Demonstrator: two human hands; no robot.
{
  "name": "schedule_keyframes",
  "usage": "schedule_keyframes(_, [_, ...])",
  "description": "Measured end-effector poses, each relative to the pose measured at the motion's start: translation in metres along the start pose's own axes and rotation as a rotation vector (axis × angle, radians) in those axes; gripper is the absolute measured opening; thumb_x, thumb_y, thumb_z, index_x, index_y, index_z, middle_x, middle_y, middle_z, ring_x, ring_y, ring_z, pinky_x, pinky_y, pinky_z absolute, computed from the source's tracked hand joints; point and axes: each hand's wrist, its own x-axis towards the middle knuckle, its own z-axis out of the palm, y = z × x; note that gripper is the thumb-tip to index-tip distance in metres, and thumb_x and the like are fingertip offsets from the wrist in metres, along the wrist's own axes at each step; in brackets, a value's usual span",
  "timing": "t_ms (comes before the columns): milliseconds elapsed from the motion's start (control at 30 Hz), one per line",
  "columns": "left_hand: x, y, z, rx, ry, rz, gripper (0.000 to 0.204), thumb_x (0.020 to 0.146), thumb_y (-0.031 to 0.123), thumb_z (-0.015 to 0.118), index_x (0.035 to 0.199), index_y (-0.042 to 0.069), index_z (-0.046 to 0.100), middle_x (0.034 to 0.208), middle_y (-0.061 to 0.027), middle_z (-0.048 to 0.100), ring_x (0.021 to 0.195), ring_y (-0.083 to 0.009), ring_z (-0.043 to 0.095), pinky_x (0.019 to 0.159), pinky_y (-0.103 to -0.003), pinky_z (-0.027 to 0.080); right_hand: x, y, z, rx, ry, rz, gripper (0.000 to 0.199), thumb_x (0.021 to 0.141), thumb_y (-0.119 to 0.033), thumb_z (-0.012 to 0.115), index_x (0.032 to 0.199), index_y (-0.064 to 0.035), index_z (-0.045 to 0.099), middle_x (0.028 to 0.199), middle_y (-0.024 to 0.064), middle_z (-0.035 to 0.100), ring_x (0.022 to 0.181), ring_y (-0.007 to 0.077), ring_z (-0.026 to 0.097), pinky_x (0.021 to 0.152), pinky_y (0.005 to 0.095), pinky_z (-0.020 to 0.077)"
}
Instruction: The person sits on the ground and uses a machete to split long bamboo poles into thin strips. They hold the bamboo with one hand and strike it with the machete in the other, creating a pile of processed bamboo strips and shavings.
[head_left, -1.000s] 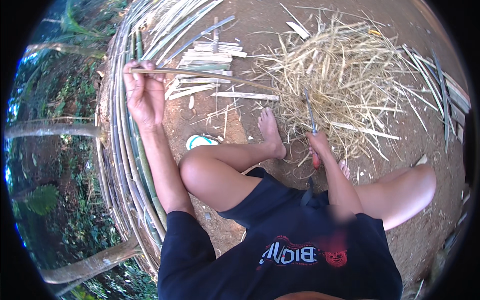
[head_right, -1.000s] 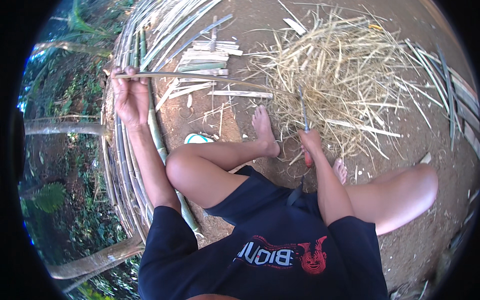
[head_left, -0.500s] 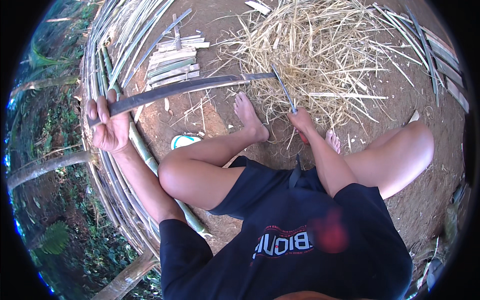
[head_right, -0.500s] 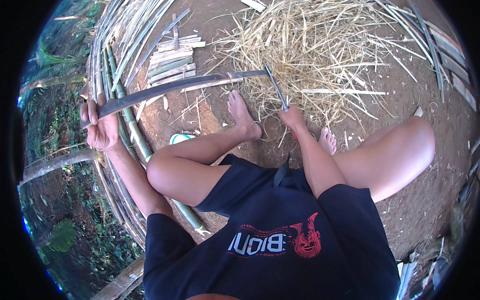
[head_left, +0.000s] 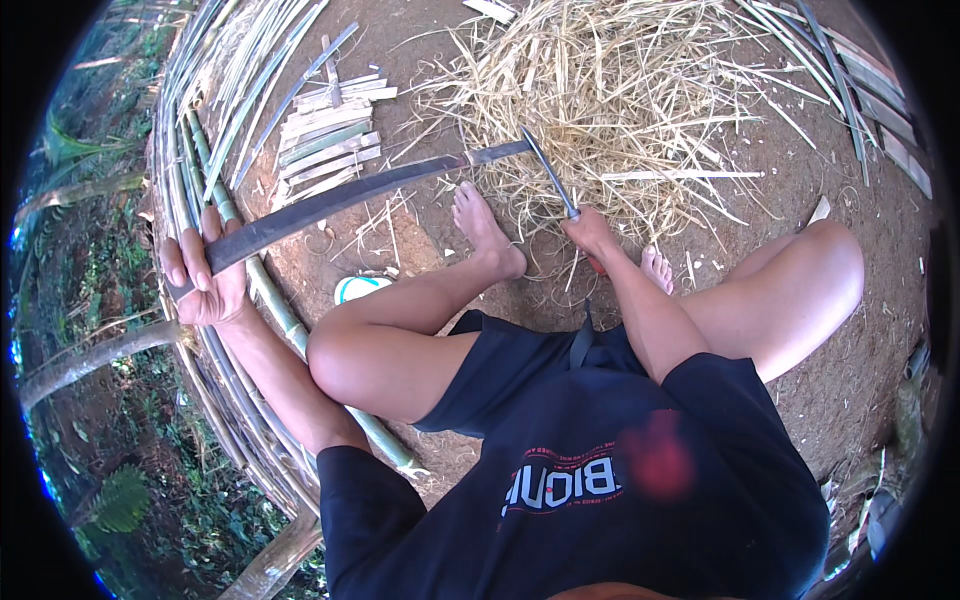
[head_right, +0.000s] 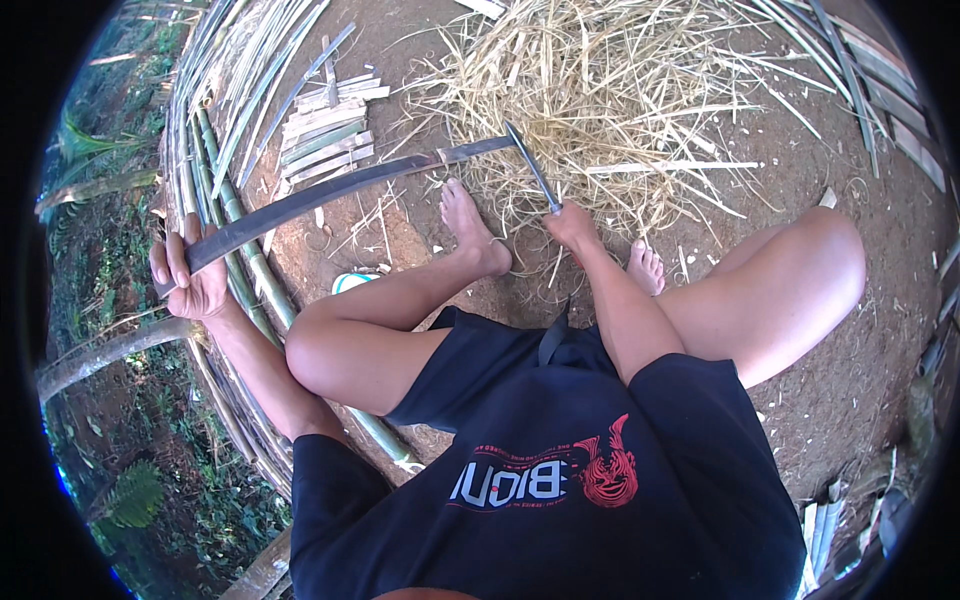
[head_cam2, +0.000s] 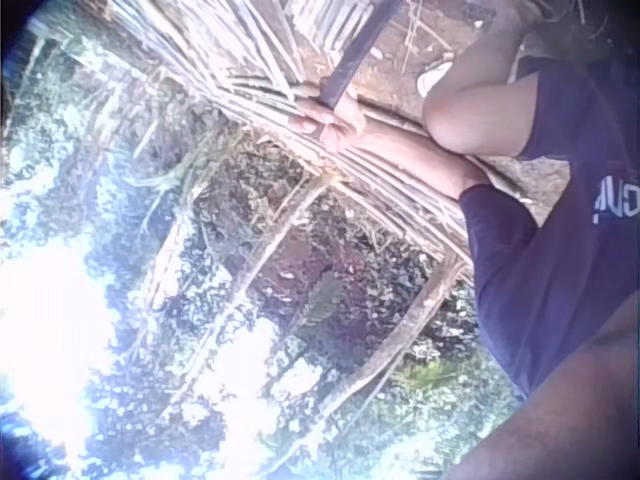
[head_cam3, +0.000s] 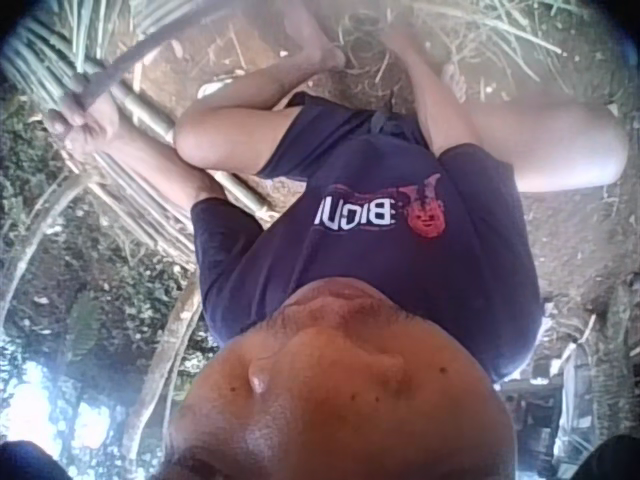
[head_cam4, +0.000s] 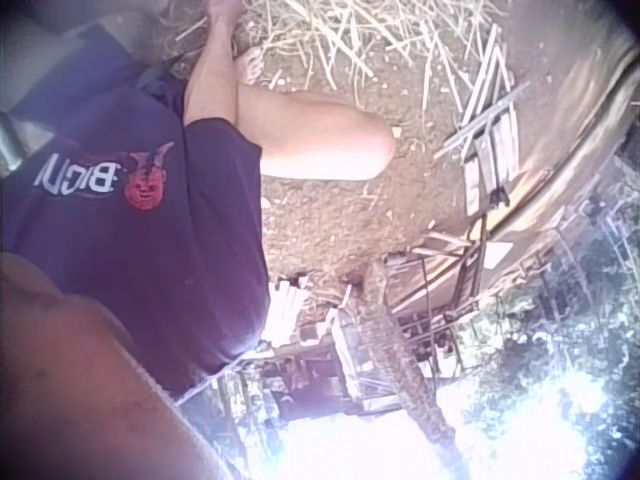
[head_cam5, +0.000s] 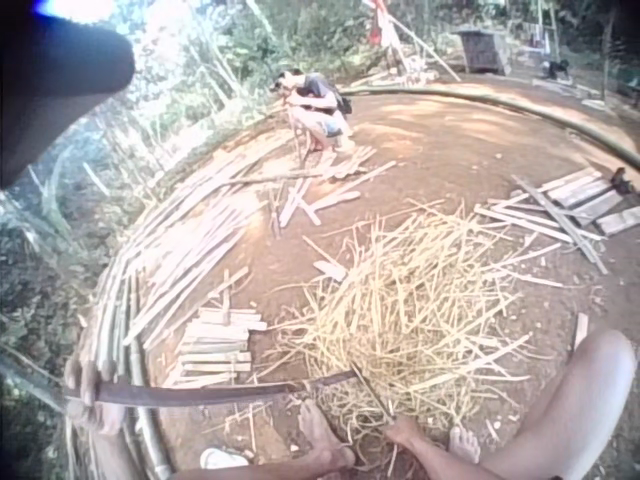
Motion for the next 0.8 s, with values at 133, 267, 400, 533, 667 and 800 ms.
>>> schedule_keyframes(133, [0.001, -0.002, -0.006, -0.084, 0.167, 0.044, 0.022, 0.084, 0.007, 0.072, 0.100, 0.014, 0.059, 0.088, -0.0007, 0.054, 0.101, -0.0245, 0.044, 0.094, -0.045, 0.036, -0.003, -0.012, -0.003, 0.100, -0.071, 0.101, 0.032, 0.079, -0.030, 0.060, 0.090, -0.0011, 0.065, 0.084, 0.0192, 0.068, 0.080, 0.0324, 0.068, 0.077, 0.0410, 0.0506])
schedule_keyframes(267, [0.005, 0.003, -0.004, 0.052, 0.283, 0.085, 0.027, 0.088, 0.016, 0.069, 0.112, 0.011, 0.056, 0.098, -0.0061, 0.055, 0.098, -0.0220, 0.044, 0.096, -0.041, 0.038, -0.024, -0.051, -0.004, 0.132, -0.044, 0.067, 0.029, 0.081, -0.030, 0.060, 0.082, -0.0008, 0.065, 0.074, 0.0167, 0.067, 0.070, 0.0292, 0.068, 0.071, 0.0414, 0.0519])
schedule_keyframes(400, [0.013, -0.001, 0.000, 0.314, 0.363, 0.186, 0.029, 0.092, 0.018, 0.063, 0.117, 0.004, 0.055, 0.109, -0.0120, 0.060, 0.110, -0.0263, 0.050, 0.102, -0.044, 0.039, -0.056, -0.096, -0.012, 0.140, 0.033, -0.180, 0.035, 0.083, -0.030, 0.062, 0.094, 0.0033, 0.064, 0.069, 0.0140, 0.065, 0.063, 0.0255, 0.064, 0.061, 0.0390, 0.0508])
schedule_keyframes(533, [0.016, -0.007, 0.017, 0.551, 0.445, 0.225, 0.031, 0.096, 0.020, 0.057, 0.118, -0.002, 0.054, 0.121, -0.0243, 0.059, 0.117, -0.0392, 0.056, 0.105, -0.055, 0.042, -0.095, -0.139, -0.021, 0.157, -0.017, -0.435, 0.033, 0.086, -0.031, 0.063, 0.093, 0.0009, 0.061, 0.061, 0.0088, 0.058, 0.051, 0.0195, 0.056, 0.051, 0.0356, 0.0462])
schedule_keyframes(667, [0.016, -0.008, 0.028, 0.658, 0.373, 0.265, 0.023, 0.099, 0.020, 0.051, 0.112, 0.000, 0.052, 0.110, -0.0280, 0.064, 0.103, -0.0415, 0.065, 0.089, -0.049, 0.058, -0.112, -0.156, -0.022, 0.174, 0.001, -0.607, 0.030, 0.087, -0.031, 0.064, 0.089, -0.0016, 0.061, 0.056, 0.0093, 0.054, 0.049, 0.0219, 0.054, 0.050, 0.0379, 0.0432])
schedule_keyframes(800, [0.019, -0.011, 0.046, 0.736, 0.374, 0.315, 0.022, 0.100, 0.020, 0.050, 0.109, 0.000, 0.050, 0.106, -0.0275, 0.065, 0.099, -0.0399, 0.066, 0.085, -0.047, 0.060, -0.107, -0.157, -0.023, 0.220, 0.018, -0.581, 0.029, 0.089, -0.031, 0.061, 0.095, -0.0022, 0.065, 0.055, 0.0108, 0.055, 0.048, 0.0260, 0.058, 0.052, 0.0404, 0.0470])
